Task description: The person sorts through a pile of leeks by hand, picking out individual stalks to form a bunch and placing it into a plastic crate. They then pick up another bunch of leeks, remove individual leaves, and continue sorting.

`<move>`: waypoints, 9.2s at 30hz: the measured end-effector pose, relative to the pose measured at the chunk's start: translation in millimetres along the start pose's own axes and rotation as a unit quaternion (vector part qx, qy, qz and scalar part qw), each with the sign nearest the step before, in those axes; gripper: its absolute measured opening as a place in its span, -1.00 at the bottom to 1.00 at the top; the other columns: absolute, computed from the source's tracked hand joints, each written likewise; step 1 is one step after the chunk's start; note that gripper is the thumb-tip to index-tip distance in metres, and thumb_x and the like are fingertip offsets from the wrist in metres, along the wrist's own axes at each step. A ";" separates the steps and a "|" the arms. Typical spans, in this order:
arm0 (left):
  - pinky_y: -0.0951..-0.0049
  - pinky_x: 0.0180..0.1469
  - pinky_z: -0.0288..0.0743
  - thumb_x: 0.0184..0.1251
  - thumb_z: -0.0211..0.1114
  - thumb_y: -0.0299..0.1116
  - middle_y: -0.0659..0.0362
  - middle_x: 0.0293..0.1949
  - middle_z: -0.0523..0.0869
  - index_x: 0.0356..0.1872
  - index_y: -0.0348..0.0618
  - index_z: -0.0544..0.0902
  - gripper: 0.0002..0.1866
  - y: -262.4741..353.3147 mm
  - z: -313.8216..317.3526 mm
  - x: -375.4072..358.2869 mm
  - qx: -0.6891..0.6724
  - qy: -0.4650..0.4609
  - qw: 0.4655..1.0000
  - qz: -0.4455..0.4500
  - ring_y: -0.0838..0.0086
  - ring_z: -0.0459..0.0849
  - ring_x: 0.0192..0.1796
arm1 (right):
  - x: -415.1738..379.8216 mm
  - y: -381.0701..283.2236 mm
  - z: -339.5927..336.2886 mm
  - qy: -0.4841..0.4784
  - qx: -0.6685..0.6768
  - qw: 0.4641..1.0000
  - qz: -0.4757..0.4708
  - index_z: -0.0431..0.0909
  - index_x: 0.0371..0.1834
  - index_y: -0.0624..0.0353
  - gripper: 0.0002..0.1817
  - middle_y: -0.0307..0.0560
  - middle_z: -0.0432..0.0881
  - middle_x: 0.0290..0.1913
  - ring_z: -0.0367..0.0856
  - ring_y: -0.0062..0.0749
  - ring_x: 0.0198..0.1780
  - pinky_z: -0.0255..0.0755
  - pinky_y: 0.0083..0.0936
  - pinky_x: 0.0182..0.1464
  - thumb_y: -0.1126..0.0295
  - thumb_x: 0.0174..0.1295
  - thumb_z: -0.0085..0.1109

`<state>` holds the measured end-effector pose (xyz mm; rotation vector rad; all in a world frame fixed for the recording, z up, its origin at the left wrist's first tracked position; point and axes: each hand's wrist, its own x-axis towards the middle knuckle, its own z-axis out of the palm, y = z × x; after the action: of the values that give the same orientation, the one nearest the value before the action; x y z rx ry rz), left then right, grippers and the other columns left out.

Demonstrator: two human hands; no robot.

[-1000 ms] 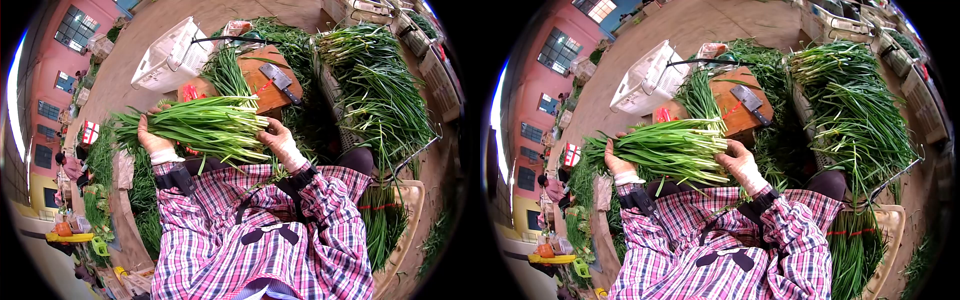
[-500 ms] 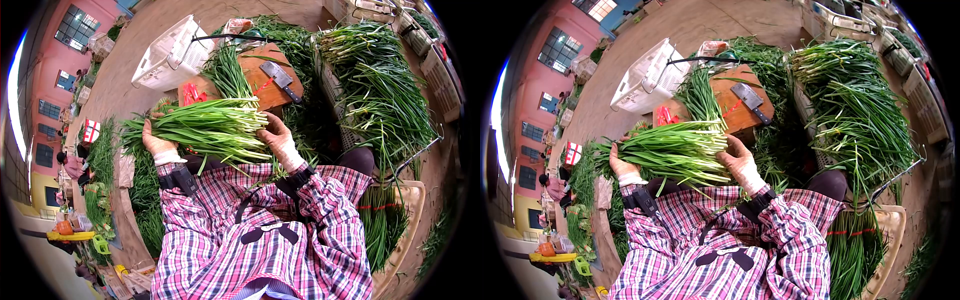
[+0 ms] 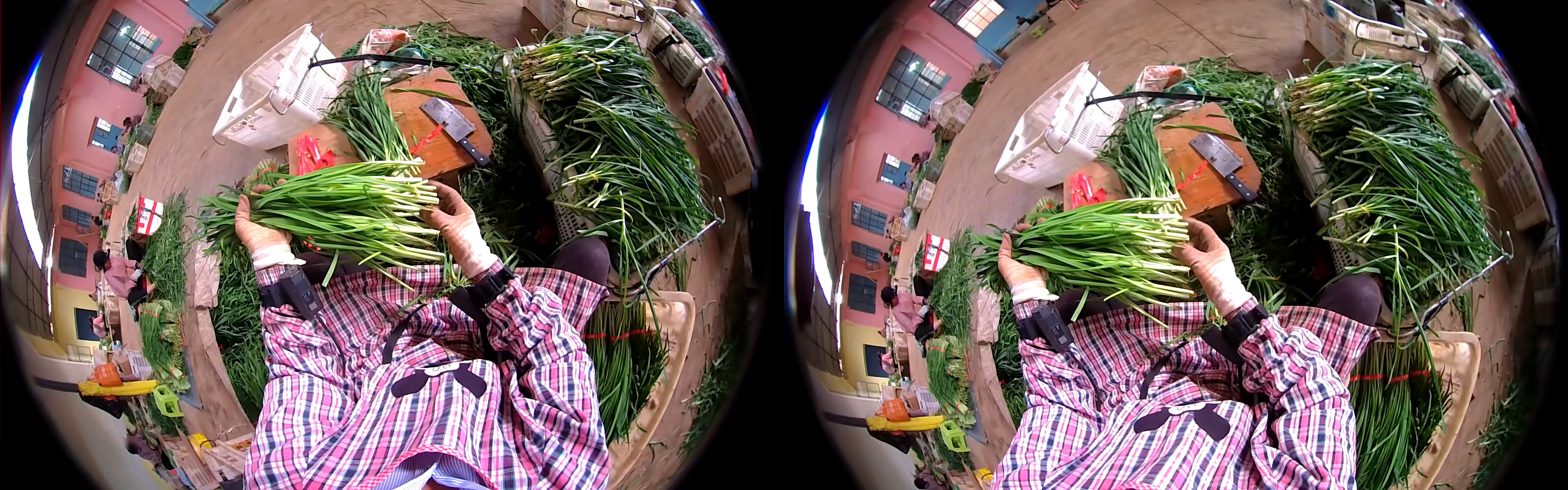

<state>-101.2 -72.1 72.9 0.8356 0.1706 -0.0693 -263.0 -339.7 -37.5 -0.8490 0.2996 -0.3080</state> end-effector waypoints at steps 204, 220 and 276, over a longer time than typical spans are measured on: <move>0.43 0.01 0.54 0.06 0.56 -0.30 0.22 -0.09 0.69 0.10 -0.22 0.55 -0.43 -95.9 152.8 -88.6 0.271 -0.383 0.883 0.017 0.49 0.63 -0.08 | 13.0 -80.0 54.7 -0.125 -0.168 0.972 -0.103 0.50 0.15 0.17 -0.44 -0.22 0.68 -0.07 0.60 -0.55 -0.06 0.50 -0.54 0.04 0.37 0.04 0.46; 0.33 0.16 0.51 0.27 0.28 -0.37 0.04 -0.14 0.74 0.23 -0.35 0.45 -0.49 -52.0 180.7 -78.9 0.333 -0.497 0.796 -0.088 0.27 0.70 -0.02 | 14.5 -128.3 66.5 -0.343 -0.090 0.932 -0.077 0.31 0.34 0.18 -0.21 -0.07 0.54 0.13 0.54 -0.40 0.09 0.47 -0.45 0.09 0.08 0.09 0.41; -0.11 0.29 0.35 0.32 0.19 -0.07 0.06 0.00 0.70 -0.02 -0.16 0.63 -0.61 -7.2 -90.6 53.8 -0.069 0.094 0.993 0.022 0.11 0.60 0.11 | -48.2 -42.8 -40.8 -0.195 -0.641 0.736 -0.096 0.61 0.08 0.00 -0.64 0.04 0.70 -0.35 0.70 -0.17 -0.35 0.57 -0.42 -0.28 0.27 0.20 0.29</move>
<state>-60.4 -9.2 -1.6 0.7072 0.3317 0.0620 -328.7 -375.8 -23.5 -2.3043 -0.0288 -0.0556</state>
